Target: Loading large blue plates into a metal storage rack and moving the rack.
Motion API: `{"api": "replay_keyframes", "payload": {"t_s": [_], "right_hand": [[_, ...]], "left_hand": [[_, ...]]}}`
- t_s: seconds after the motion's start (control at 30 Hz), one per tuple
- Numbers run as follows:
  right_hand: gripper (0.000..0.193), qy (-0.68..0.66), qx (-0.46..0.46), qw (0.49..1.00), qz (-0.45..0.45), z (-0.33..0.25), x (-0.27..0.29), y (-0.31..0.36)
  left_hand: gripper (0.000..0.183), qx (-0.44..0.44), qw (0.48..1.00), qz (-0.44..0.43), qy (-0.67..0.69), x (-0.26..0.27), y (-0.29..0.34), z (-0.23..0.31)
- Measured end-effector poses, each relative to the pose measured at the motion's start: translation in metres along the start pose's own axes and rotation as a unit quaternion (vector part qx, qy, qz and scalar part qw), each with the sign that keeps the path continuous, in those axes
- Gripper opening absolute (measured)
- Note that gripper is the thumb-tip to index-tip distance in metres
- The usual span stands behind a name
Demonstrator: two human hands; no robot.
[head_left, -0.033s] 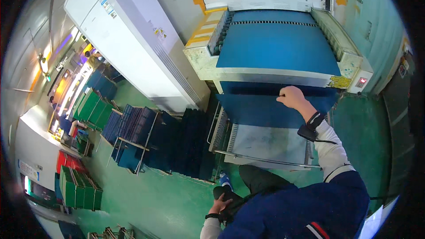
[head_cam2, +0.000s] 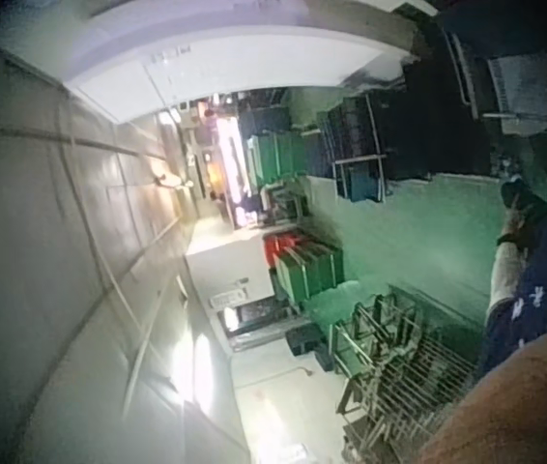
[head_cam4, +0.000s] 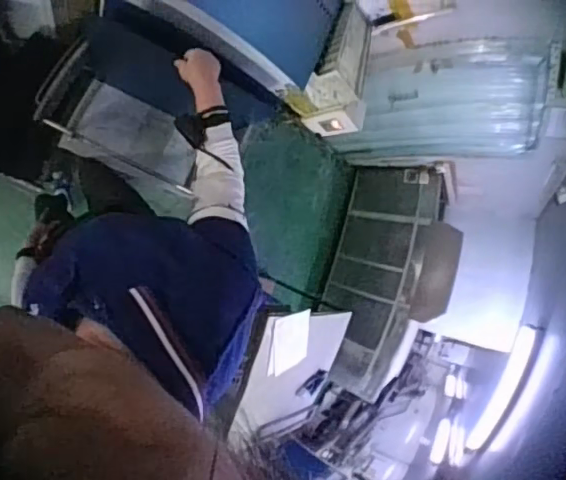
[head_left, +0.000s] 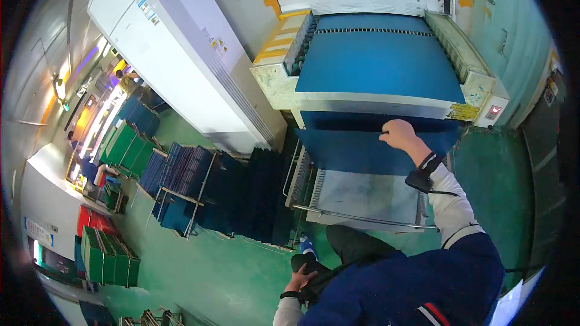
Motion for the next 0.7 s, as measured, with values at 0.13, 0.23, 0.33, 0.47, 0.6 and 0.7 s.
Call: {"api": "replay_keyframes", "payload": {"t_s": [0.13,0.23,0.33,0.47,0.6,0.7], "right_hand": [[0.025,0.050,0.006,0.999,0.013,0.012,-0.022,-0.005],[0.023,0.050,-0.008,0.999,0.000,0.013,-0.021,-0.013],[0.025,0.059,-0.009,0.998,0.003,0.020,-0.024,-0.016],[0.025,0.092,-0.009,0.994,-0.062,0.014,-0.028,-0.023],[0.027,0.067,-0.013,0.998,-0.017,0.010,-0.021,-0.014],[0.029,0.047,-0.014,0.999,0.003,0.006,-0.020,-0.013]], "left_hand": [[0.101,-0.001,1.000,0.004,-0.029,0.002,0.002,-0.002],[0.103,0.000,1.000,-0.001,-0.015,0.003,0.004,-0.002],[0.102,0.008,0.999,0.007,-0.037,0.004,0.003,0.005],[0.100,-0.019,0.999,0.009,-0.025,0.004,0.004,0.004],[0.098,-0.020,1.000,0.013,-0.004,0.004,0.003,0.005],[0.097,-0.030,0.999,0.016,0.002,0.001,-0.004,-0.006]]}}
Point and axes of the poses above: each hand's wrist, its own y-axis away from the middle knuckle, its own x-axis out of the back of the hand, z = x × y, the point moved 3 cm from there along -y, towards the middle knuckle, and after that the axes turned 7 degrees about -y, right-handed, at the moved point
